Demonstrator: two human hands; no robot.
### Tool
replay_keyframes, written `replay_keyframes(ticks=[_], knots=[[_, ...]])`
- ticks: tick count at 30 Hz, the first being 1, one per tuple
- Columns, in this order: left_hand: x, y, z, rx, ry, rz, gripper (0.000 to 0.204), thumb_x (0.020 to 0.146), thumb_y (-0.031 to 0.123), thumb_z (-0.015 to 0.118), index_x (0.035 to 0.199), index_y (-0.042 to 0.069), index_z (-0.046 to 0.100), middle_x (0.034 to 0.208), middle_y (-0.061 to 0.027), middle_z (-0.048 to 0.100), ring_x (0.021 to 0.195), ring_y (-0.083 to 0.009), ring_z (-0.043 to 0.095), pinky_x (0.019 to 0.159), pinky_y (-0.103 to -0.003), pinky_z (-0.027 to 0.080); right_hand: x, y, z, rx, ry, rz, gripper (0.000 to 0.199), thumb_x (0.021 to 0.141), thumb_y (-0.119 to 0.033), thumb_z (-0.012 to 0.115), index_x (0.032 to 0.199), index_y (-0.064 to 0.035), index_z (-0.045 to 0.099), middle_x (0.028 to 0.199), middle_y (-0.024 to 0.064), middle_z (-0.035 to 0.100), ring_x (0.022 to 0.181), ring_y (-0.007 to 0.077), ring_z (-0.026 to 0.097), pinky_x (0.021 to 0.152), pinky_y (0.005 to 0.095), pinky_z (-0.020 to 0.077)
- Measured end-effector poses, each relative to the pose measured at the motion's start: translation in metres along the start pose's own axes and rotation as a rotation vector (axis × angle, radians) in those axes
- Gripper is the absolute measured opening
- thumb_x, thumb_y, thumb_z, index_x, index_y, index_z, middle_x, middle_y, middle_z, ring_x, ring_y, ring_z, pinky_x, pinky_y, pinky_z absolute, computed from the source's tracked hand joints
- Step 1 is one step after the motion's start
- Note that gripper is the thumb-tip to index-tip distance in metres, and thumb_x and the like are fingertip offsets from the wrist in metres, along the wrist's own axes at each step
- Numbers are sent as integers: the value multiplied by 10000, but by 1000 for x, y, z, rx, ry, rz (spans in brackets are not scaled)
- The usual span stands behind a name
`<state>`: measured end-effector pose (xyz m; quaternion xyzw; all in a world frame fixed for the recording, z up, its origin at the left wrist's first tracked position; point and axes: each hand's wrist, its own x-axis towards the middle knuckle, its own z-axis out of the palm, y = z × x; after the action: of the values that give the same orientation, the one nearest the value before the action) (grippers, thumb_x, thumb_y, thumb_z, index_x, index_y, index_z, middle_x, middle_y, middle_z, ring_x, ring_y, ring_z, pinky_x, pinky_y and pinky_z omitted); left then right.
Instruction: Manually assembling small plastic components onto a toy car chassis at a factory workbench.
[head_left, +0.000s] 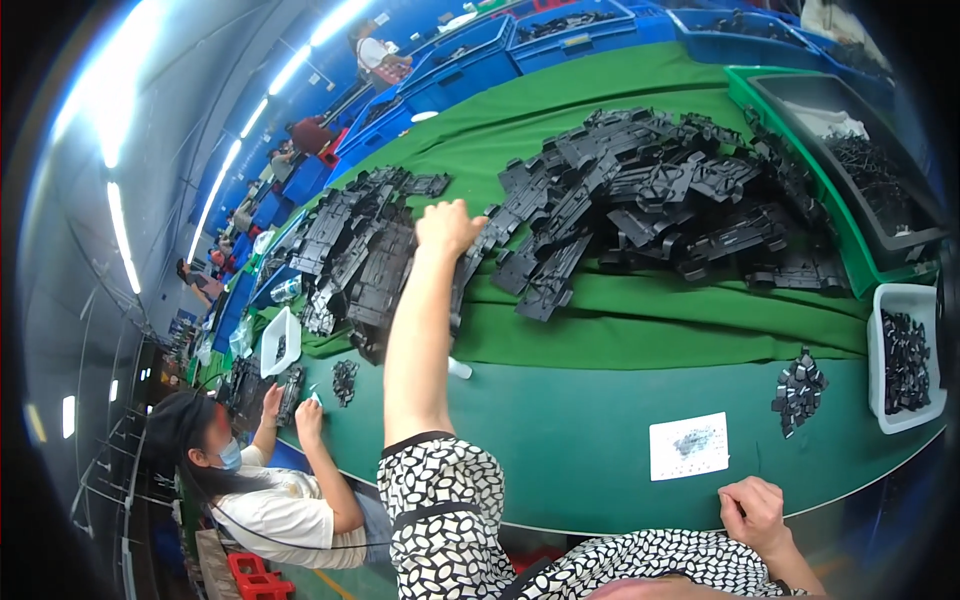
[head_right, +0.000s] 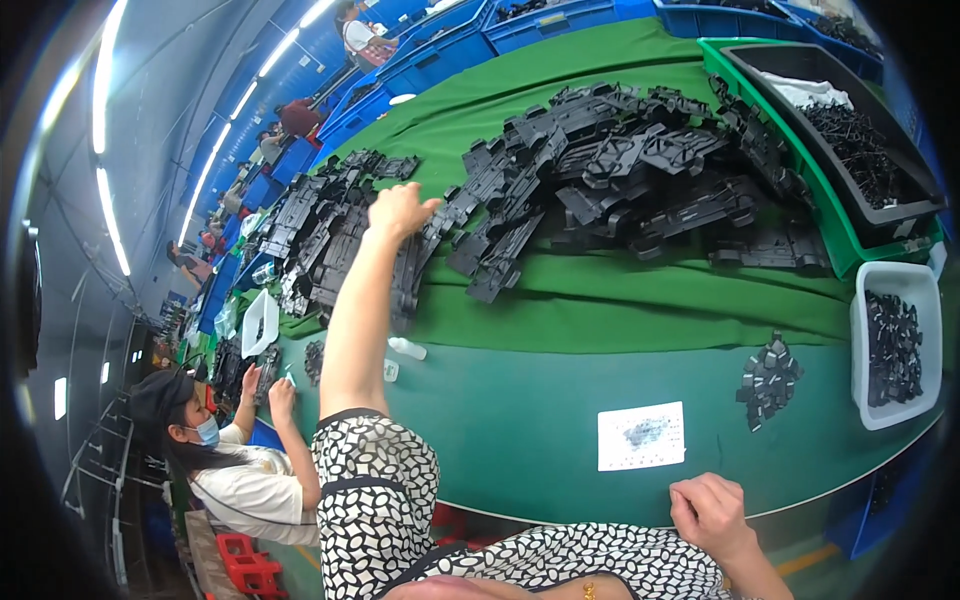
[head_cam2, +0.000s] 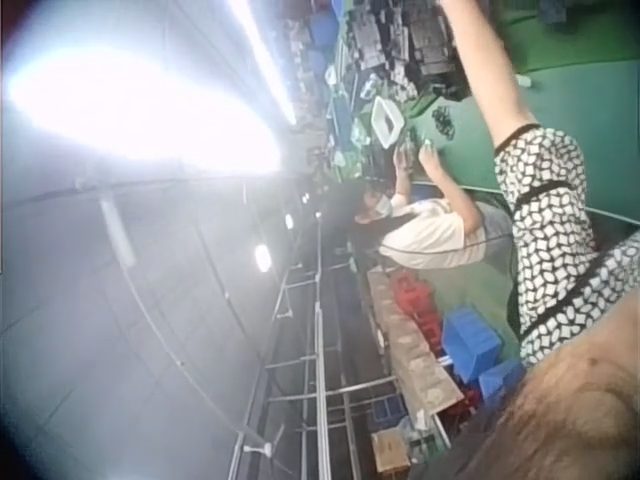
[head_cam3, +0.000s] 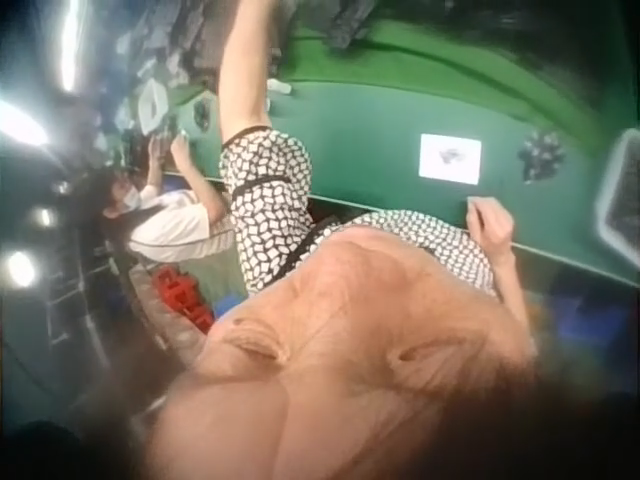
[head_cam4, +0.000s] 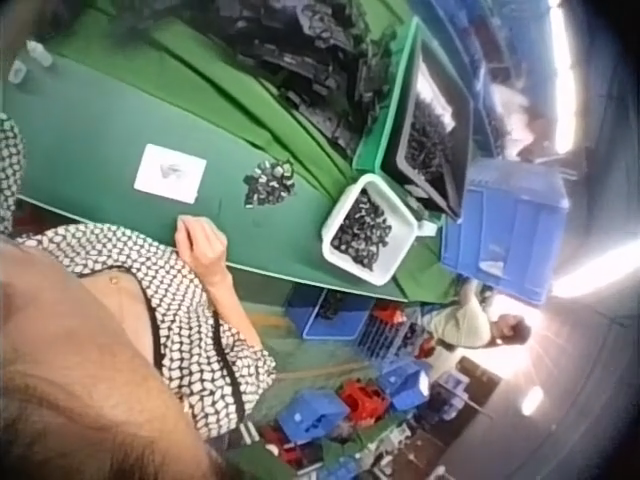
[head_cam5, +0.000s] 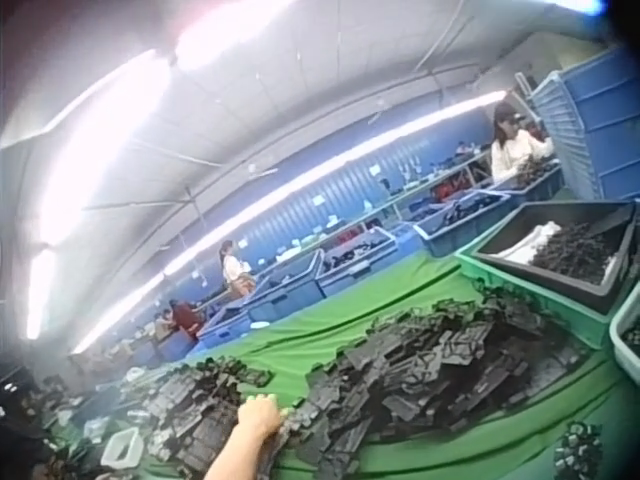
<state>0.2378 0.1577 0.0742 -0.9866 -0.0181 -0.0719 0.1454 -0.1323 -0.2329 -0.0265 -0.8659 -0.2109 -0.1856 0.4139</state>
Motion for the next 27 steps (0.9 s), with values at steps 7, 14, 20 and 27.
replay_keyframes(ticks=[7, 14, 20, 27], knots=[[33, 36, 48, -118, -208, 49, 735, 729, 493, 666, 1314, 118, 428, 1246, -158, 521, 1160, -374, 463, 950, -439, 423, -3, 10, 6, 11, 18, 12, 128, 647, 55, 634, 743, -20, 598, 617, 72, 580, 492, 209, 557, 446, 295, 446], [52, 36, 61, -142, -217, 66, 870, 647, 440, 755, 1360, 143, 356, 1256, -167, 501, 1173, -346, 466, 949, -437, 428, -6, 14, 4, -12, 7, 42, 127, 652, 55, 636, 749, -21, 603, 623, 68, 579, 492, 203, 552, 445, 289, 442], [52, 34, 69, -210, -190, 52, 1011, 576, 375, 817, 1401, 157, 275, 1236, -241, 455, 1142, -403, 461, 935, -450, 432, -7, 14, 4, -5, -1, 62, 131, 661, 50, 644, 766, -21, 609, 622, 67, 576, 493, 196, 552, 450, 285, 446], [44, 36, 65, -278, 24, -102, 1006, 615, 187, 813, 1414, 167, 202, 1245, -251, 345, 1088, -425, 468, 878, -437, 474, -6, 16, 5, -6, 16, 61, 127, 672, 48, 643, 769, -25, 607, 626, 66, 580, 499, 194, 558, 458, 279, 452]])
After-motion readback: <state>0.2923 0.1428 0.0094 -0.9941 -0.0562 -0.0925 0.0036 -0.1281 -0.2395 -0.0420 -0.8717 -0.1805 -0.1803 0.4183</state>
